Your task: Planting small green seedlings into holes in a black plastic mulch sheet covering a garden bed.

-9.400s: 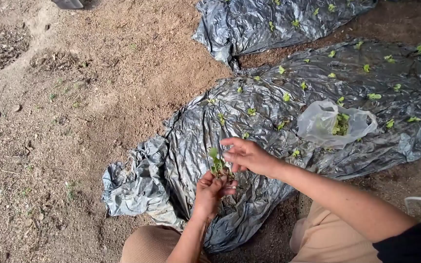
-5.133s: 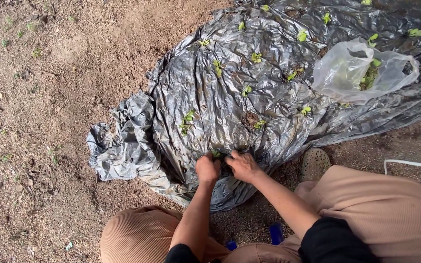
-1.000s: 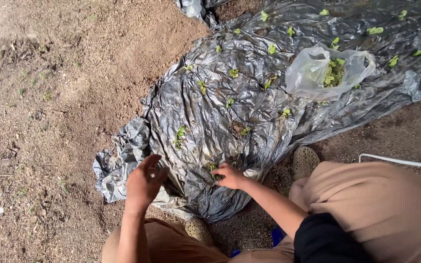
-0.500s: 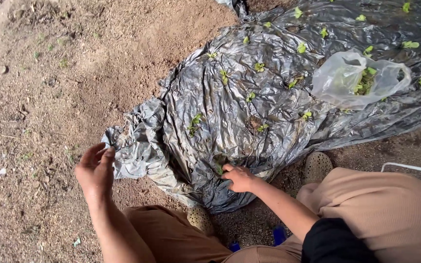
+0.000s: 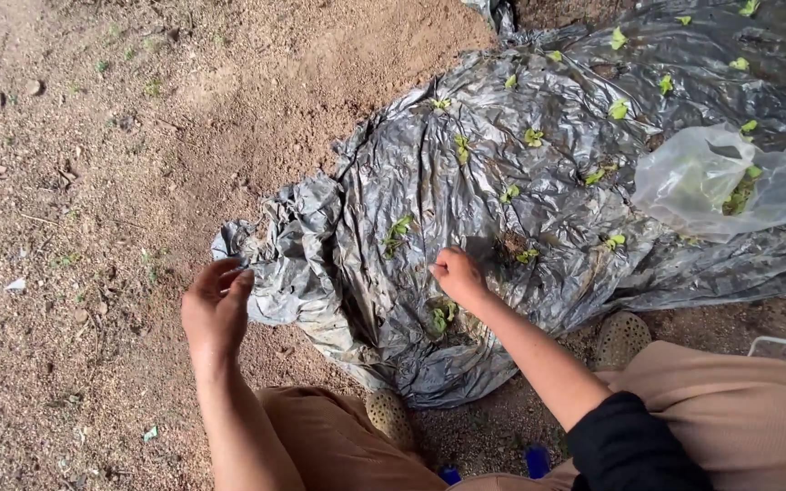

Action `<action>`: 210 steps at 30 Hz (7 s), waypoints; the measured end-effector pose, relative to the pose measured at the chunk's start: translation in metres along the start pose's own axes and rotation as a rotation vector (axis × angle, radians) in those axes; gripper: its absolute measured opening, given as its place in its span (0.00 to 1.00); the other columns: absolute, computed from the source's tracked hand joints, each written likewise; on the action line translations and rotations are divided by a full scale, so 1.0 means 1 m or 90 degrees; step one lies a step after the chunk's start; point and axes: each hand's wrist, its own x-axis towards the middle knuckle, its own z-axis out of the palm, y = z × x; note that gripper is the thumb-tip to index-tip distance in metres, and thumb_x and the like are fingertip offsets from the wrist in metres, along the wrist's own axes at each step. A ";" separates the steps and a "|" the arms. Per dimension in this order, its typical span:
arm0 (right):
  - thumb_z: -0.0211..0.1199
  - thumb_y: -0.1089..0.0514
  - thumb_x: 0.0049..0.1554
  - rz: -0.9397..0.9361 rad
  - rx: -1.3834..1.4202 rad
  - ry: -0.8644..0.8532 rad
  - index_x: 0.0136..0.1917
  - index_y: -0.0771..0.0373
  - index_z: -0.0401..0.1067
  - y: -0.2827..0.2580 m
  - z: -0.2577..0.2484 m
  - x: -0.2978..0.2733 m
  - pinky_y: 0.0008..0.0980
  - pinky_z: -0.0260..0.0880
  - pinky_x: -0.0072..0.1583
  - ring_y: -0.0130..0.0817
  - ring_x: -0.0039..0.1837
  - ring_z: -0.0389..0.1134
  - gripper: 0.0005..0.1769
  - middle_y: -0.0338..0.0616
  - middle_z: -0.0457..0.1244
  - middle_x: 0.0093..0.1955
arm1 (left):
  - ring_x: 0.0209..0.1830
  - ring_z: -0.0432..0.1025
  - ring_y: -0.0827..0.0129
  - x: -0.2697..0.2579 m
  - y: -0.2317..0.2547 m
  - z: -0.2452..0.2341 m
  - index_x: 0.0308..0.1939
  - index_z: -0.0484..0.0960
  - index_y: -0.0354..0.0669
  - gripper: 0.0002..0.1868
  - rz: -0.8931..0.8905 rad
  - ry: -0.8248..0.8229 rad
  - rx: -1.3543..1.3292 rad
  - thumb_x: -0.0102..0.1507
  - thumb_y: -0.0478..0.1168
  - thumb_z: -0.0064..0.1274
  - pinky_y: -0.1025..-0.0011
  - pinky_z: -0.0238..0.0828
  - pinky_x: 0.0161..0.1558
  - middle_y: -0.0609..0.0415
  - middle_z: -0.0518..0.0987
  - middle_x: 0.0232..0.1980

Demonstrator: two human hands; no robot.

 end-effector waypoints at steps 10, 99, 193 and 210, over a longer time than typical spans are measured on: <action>0.48 0.64 0.64 0.009 -0.148 -0.306 0.84 0.52 0.48 -0.152 -0.056 0.002 0.59 0.46 0.80 0.56 0.85 0.38 0.36 0.44 0.40 0.86 | 0.54 0.76 0.37 0.031 0.006 0.021 0.62 0.80 0.41 0.22 -0.029 -0.060 0.043 0.65 0.43 0.57 0.45 0.73 0.55 0.33 0.82 0.53; 0.50 0.54 0.57 -0.354 -0.357 0.044 0.42 0.49 0.65 0.016 0.018 0.027 0.39 0.52 0.46 0.34 0.41 0.49 0.04 0.36 0.49 0.42 | 0.49 0.80 0.48 0.046 -0.113 0.335 0.36 0.85 0.53 0.09 -0.007 -0.322 0.320 0.56 0.45 0.51 0.52 0.76 0.52 0.47 0.85 0.38; 0.42 0.62 0.65 -0.093 -0.224 -0.165 0.78 0.55 0.56 -0.004 0.006 0.006 0.65 0.35 0.81 0.57 0.77 0.50 0.28 0.50 0.50 0.77 | 0.51 0.77 0.52 0.046 -0.135 0.360 0.39 0.91 0.64 0.13 -0.033 -0.335 0.441 0.55 0.48 0.53 0.58 0.78 0.55 0.50 0.86 0.41; 0.48 0.57 0.61 -0.130 -0.348 -0.138 0.69 0.46 0.68 -0.012 0.006 -0.002 0.71 0.47 0.73 0.51 0.74 0.54 0.24 0.44 0.56 0.73 | 0.56 0.75 0.53 0.047 -0.132 0.360 0.41 0.90 0.67 0.14 -0.031 -0.364 0.459 0.56 0.49 0.52 0.56 0.76 0.58 0.51 0.85 0.45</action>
